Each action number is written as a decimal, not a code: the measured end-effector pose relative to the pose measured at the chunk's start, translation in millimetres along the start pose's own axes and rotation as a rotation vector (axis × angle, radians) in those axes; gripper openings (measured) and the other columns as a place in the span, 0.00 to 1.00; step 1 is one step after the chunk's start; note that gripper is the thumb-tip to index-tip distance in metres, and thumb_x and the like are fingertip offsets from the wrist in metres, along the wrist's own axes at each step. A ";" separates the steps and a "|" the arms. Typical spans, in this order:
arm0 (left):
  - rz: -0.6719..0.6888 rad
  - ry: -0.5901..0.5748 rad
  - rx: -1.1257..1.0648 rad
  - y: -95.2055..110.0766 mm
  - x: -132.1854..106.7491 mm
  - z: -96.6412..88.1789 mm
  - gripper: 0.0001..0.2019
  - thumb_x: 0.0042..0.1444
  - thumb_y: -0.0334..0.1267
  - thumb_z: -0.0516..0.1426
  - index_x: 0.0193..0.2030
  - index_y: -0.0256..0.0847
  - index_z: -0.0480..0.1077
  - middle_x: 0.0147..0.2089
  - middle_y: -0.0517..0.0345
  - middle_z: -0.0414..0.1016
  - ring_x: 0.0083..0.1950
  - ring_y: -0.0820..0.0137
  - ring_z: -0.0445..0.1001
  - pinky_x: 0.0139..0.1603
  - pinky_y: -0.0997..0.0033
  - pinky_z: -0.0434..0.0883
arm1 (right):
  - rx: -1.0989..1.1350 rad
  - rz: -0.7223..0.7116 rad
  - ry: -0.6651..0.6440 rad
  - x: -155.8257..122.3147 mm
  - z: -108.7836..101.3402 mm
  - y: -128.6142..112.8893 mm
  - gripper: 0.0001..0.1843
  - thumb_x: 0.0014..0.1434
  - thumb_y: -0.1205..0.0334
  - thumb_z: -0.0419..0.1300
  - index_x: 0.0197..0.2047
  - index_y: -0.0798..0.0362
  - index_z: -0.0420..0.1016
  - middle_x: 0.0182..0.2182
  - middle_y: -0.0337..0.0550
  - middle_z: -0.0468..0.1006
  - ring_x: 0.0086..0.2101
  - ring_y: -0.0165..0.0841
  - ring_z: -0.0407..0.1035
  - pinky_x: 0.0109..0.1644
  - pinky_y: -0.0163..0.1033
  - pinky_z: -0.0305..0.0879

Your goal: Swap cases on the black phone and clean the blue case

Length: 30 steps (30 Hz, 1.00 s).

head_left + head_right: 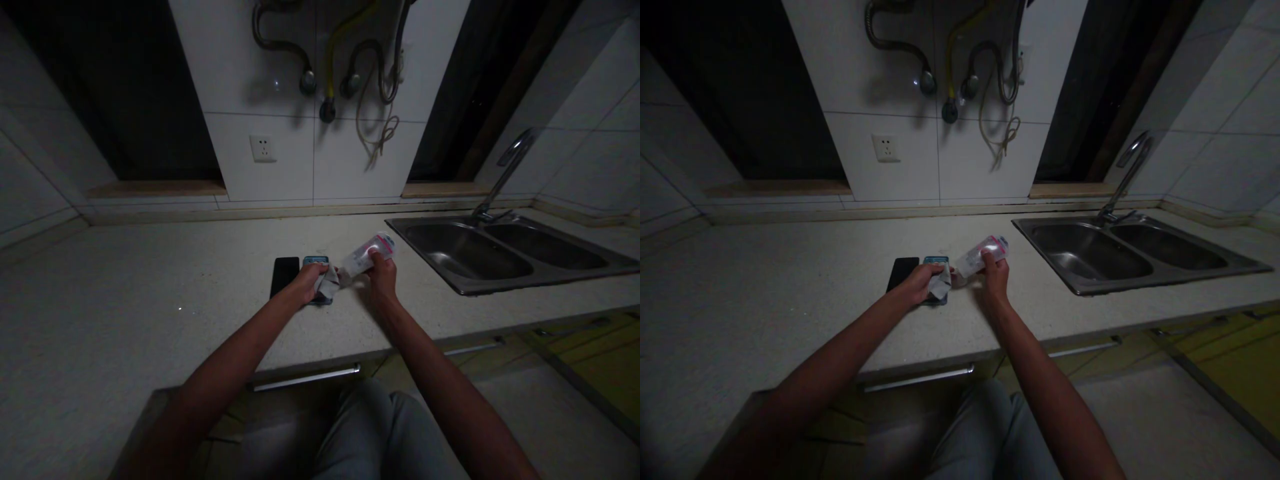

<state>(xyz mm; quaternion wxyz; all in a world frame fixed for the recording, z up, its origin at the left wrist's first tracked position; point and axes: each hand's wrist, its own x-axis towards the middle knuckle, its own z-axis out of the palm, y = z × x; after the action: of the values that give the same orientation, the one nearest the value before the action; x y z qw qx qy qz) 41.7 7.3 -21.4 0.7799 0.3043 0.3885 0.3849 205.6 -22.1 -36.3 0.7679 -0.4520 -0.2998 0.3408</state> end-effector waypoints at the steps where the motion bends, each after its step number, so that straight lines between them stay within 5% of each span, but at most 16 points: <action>1: 0.007 0.035 0.051 1.9 -2.2 1.9 0.08 0.56 0.26 0.55 0.28 0.34 0.73 0.21 0.54 0.72 0.21 0.71 0.72 0.27 0.74 0.69 | 0.059 0.046 0.004 2.6 -0.6 1.3 0.18 0.45 0.48 0.66 0.32 0.53 0.72 0.23 0.36 0.75 0.25 0.31 0.69 0.27 0.34 0.66; 5: 0.085 0.107 0.248 7.6 -9.3 6.6 0.16 0.61 0.34 0.53 0.21 0.37 0.69 0.16 0.59 0.66 0.15 0.75 0.62 0.20 0.75 0.59 | 0.230 0.206 -0.058 10.0 -3.9 4.2 0.16 0.46 0.50 0.66 0.34 0.50 0.72 0.27 0.37 0.77 0.29 0.33 0.73 0.29 0.36 0.71; 11: 0.235 0.141 0.419 4.9 -12.3 5.9 0.12 0.55 0.37 0.59 0.23 0.36 0.71 0.18 0.59 0.69 0.15 0.78 0.58 0.19 0.75 0.53 | 0.304 0.154 -0.202 13.5 -8.3 2.0 0.14 0.48 0.50 0.66 0.34 0.49 0.71 0.31 0.38 0.80 0.34 0.33 0.76 0.35 0.38 0.75; 17: 0.037 0.100 0.240 6.2 -13.0 6.0 0.06 0.47 0.32 0.60 0.22 0.37 0.68 0.20 0.59 0.71 0.16 0.76 0.63 0.17 0.75 0.56 | 0.297 0.157 -0.086 10.2 -4.5 1.7 0.17 0.47 0.49 0.66 0.36 0.50 0.71 0.29 0.36 0.78 0.31 0.32 0.74 0.32 0.36 0.72; 22: -0.012 0.087 0.143 13.5 -19.4 9.7 0.07 0.45 0.31 0.59 0.21 0.39 0.64 0.22 0.55 0.74 0.14 0.77 0.61 0.15 0.77 0.56 | -0.067 -0.029 0.117 1.9 -3.0 -1.4 0.23 0.49 0.42 0.63 0.36 0.54 0.73 0.23 0.37 0.74 0.25 0.32 0.69 0.25 0.35 0.64; 30: -0.005 0.186 0.178 7.7 -19.8 9.7 0.03 0.52 0.33 0.57 0.28 0.38 0.67 0.24 0.57 0.75 0.13 0.79 0.60 0.15 0.78 0.55 | -0.484 -0.450 -0.125 -16.5 -5.3 6.5 0.16 0.51 0.46 0.66 0.34 0.50 0.76 0.26 0.40 0.75 0.28 0.36 0.67 0.35 0.41 0.65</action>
<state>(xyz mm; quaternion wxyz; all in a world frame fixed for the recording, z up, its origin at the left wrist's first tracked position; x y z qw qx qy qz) 39.1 -7.0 -3.1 0.7113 0.3344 0.4925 0.3736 198.3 -35.5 -46.8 0.6742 -0.5221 -0.5110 0.1089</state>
